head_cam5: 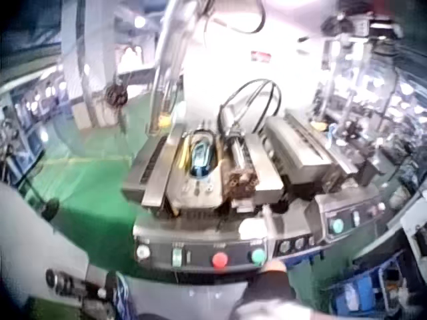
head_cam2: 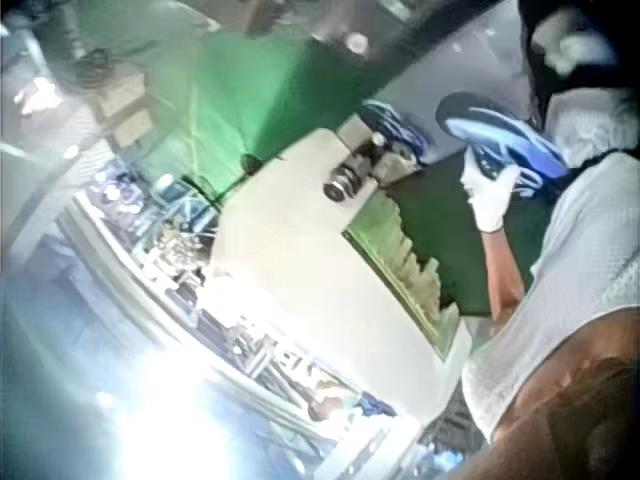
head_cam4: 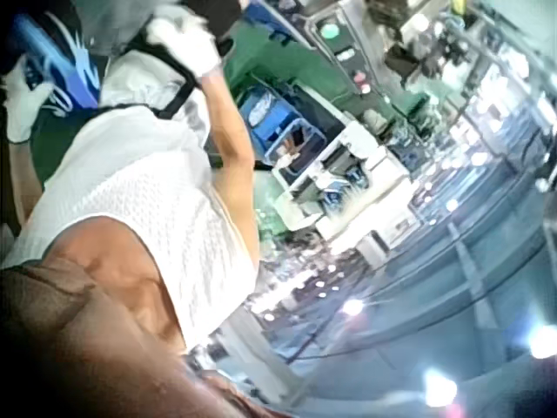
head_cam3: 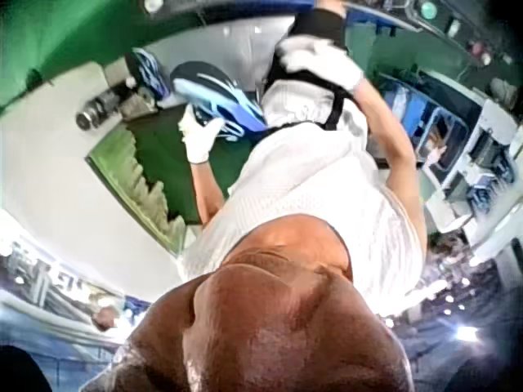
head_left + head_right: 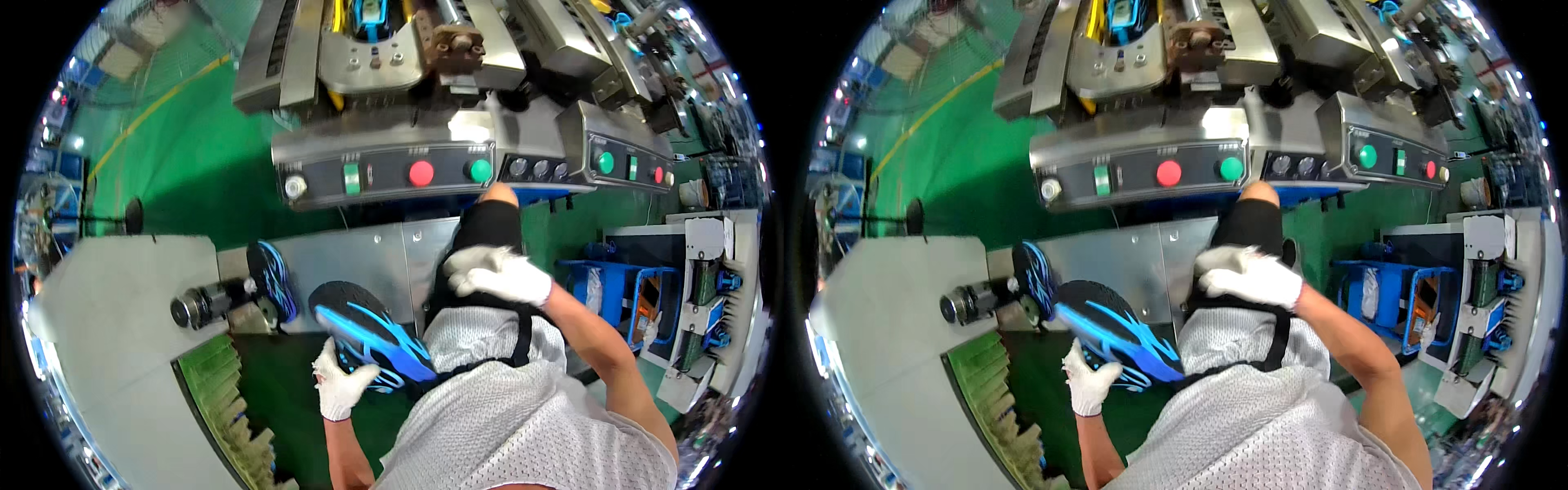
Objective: The person repeatedly picks up blue and black sneakers from a conveyor belt and places them into a machine. They operate the machine controls to process the shoes, then remove them and return them to the belt. The task involves continuous handling of multiple sneakers in a factory setting.
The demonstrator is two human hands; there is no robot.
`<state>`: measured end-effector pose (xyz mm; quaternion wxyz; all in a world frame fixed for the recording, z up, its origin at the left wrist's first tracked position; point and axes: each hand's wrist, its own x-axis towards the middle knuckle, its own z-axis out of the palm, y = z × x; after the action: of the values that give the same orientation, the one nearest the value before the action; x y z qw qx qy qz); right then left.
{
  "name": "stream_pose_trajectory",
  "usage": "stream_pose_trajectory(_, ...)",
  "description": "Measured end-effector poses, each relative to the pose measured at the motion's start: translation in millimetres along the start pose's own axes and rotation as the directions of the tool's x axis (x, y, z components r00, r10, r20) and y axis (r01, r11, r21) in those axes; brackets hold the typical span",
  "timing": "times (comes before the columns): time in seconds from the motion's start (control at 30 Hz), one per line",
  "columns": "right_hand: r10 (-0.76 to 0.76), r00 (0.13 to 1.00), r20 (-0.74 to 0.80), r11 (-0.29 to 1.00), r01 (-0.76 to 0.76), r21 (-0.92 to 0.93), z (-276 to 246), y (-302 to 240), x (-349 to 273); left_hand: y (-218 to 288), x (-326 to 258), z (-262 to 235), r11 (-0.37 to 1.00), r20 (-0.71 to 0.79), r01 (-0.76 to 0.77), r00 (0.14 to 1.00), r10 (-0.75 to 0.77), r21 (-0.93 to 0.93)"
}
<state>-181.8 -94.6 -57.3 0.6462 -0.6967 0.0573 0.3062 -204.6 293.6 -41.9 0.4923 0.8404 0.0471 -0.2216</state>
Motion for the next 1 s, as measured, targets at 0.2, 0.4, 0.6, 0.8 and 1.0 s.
stream_pose_trajectory(0.2, -0.409, 0.794, 0.45, 0.672, -0.072, 0.737, 60.4, -19.4, 54.2, 100.7, 104.8, -30.2, 0.801, 0.169, -0.583, 0.811, 0.56, 0.14)
stream_pose_trajectory(0.4, -0.436, 0.899, 0.022, 0.448, 0.196, 0.872, -31.3, -38.5, -1.8, 302.8, 242.0, -10.6, 0.466, 0.212, -0.821, 0.546, 0.811, 0.329)
stream_pose_trajectory(0.6, -0.393, 0.862, -0.32, 0.443, 0.483, 0.755, -67.9, -36.5, -64.2, 373.0, 415.5, 14.6, 0.517, -0.06, -0.415, 0.734, 0.677, 0.749)
stream_pose_trajectory(0.8, -0.313, 0.837, -0.449, 0.456, 0.547, 0.702, -79.5, 12.3, -107.9, 384.5, 504.5, 54.1, 0.479, -0.187, -0.078, 0.856, 0.482, 0.875)
stream_pose_trajectory(1.0, -0.169, 0.817, -0.551, 0.465, 0.559, 0.686, -69.9, 11.1, -124.1, 421.4, 503.2, -1.9, 0.446, -0.048, -0.261, 0.82, 0.571, 0.856)
